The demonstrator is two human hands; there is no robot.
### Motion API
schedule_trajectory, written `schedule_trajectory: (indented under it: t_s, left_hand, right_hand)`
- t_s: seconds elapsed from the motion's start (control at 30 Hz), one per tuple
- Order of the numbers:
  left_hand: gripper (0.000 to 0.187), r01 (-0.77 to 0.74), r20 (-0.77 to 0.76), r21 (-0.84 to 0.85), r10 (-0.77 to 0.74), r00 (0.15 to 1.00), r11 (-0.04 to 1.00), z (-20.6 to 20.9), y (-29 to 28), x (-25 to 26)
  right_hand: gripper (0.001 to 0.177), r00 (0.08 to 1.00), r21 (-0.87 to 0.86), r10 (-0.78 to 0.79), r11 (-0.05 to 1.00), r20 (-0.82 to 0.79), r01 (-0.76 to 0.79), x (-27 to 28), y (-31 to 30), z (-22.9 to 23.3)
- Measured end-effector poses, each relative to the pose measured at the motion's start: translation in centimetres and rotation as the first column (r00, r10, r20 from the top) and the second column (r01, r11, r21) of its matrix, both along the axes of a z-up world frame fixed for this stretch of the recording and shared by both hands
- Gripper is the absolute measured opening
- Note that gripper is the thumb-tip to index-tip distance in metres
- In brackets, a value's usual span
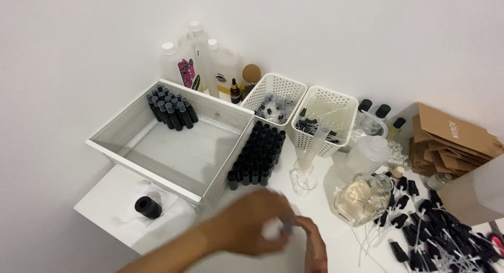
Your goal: The person uses a pipette to transfer a clear liquid from a glass jar into small glass vials. They then pick up black caps and screw them onto the filled vials before placing the sealed bottles into a white tray.
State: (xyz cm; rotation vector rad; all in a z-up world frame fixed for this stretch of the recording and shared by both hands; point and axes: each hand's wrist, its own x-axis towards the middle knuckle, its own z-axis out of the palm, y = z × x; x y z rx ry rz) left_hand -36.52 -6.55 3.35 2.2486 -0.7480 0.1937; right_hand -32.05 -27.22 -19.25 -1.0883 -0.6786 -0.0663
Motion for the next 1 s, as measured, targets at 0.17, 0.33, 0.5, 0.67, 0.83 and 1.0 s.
schedule_trajectory:
  t_s: [0.17, 0.33, 0.5, 0.67, 0.83, 1.0]
  left_hand:
    - [0.026, -0.388, 0.144, -0.041, 0.390, 0.910, 0.921, 3.8, 11.5, 2.1]
    - [0.032, -0.773, -0.046, 0.177, 0.789, 0.612, 0.610, 5.3, 19.8, 5.0]
    - [0.026, -0.778, -0.096, 0.424, 0.878, 0.469, 0.463, 0.4, 25.1, 8.4]
    - [0.026, -0.788, -0.081, 0.434, 0.890, 0.449, 0.437, -2.1, 26.9, 10.2]
    - [0.026, -0.765, -0.013, 0.502, 0.888, 0.460, 0.404, -3.7, 28.4, 11.8]
    - [0.044, -0.771, -0.022, 0.513, 0.904, 0.428, 0.377, -2.8, 27.2, 11.6]
  right_hand:
    - [0.106, 0.971, -0.390, -0.234, 0.890, 0.050, 0.235, -1.9, -0.1, 6.5]
    - [0.087, 0.971, -0.381, -0.226, 0.893, 0.078, 0.239, -2.5, 0.3, 7.5]
    - [0.066, 0.962, -0.535, -0.176, 0.803, 0.209, 0.264, -2.6, 0.3, 8.9]
    - [0.068, 0.960, -0.542, -0.199, 0.794, 0.195, 0.275, -2.2, 0.4, 8.2]
    - [0.064, 0.961, -0.534, -0.174, 0.803, 0.214, 0.265, -2.1, 0.7, 8.9]
    - [0.062, 0.954, -0.509, -0.152, 0.818, 0.257, 0.267, -2.3, 1.0, 10.2]
